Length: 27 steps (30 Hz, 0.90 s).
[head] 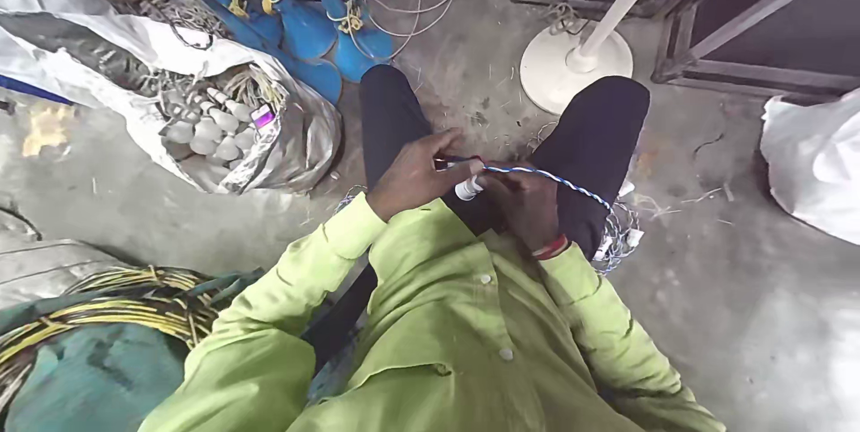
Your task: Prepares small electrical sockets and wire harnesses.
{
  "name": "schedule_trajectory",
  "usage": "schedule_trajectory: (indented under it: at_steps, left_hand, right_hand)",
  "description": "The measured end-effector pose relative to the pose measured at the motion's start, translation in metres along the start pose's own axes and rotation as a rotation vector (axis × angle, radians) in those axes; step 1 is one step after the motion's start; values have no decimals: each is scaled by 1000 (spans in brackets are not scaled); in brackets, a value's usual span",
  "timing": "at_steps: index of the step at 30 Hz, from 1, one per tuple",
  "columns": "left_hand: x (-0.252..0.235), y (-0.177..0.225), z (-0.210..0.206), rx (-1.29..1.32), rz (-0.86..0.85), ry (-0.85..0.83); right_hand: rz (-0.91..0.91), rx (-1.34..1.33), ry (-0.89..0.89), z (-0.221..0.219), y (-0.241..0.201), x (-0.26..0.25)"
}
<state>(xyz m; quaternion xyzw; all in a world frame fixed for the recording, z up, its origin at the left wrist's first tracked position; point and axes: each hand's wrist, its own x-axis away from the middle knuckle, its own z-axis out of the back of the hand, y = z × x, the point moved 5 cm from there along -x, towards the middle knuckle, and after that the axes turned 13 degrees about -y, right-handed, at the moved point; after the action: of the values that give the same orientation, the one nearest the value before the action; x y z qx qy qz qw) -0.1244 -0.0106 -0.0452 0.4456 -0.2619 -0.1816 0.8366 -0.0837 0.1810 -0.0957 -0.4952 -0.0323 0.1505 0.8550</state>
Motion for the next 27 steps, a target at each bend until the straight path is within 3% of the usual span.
schedule_trajectory:
  at_steps: [2, 5, 10, 15, 21, 27]
  left_hand:
    - [-1, -8, -12, 188, -90, -67]
    - [-3, -5, -19, 273, -317, -113]
    - [-5, -2, -20, 241, -457, 130]
    - [-2, 7, -17, 107, -425, 256]
    - [-9, 4, -16, 63, -401, 332]
    - [-6, 9, -30, -61, -361, 348]
  right_hand:
    - [-50, -60, 19, 2, 0, 5]
    - [-120, -131, 10, 3, -1, 4]
    - [-71, -208, 5, 2, -4, 1]
    - [-137, -253, -39, -1, -1, 1]
    - [76, -291, -17, 0, -2, -2]
    - [116, -390, -44, 4, -13, -3]
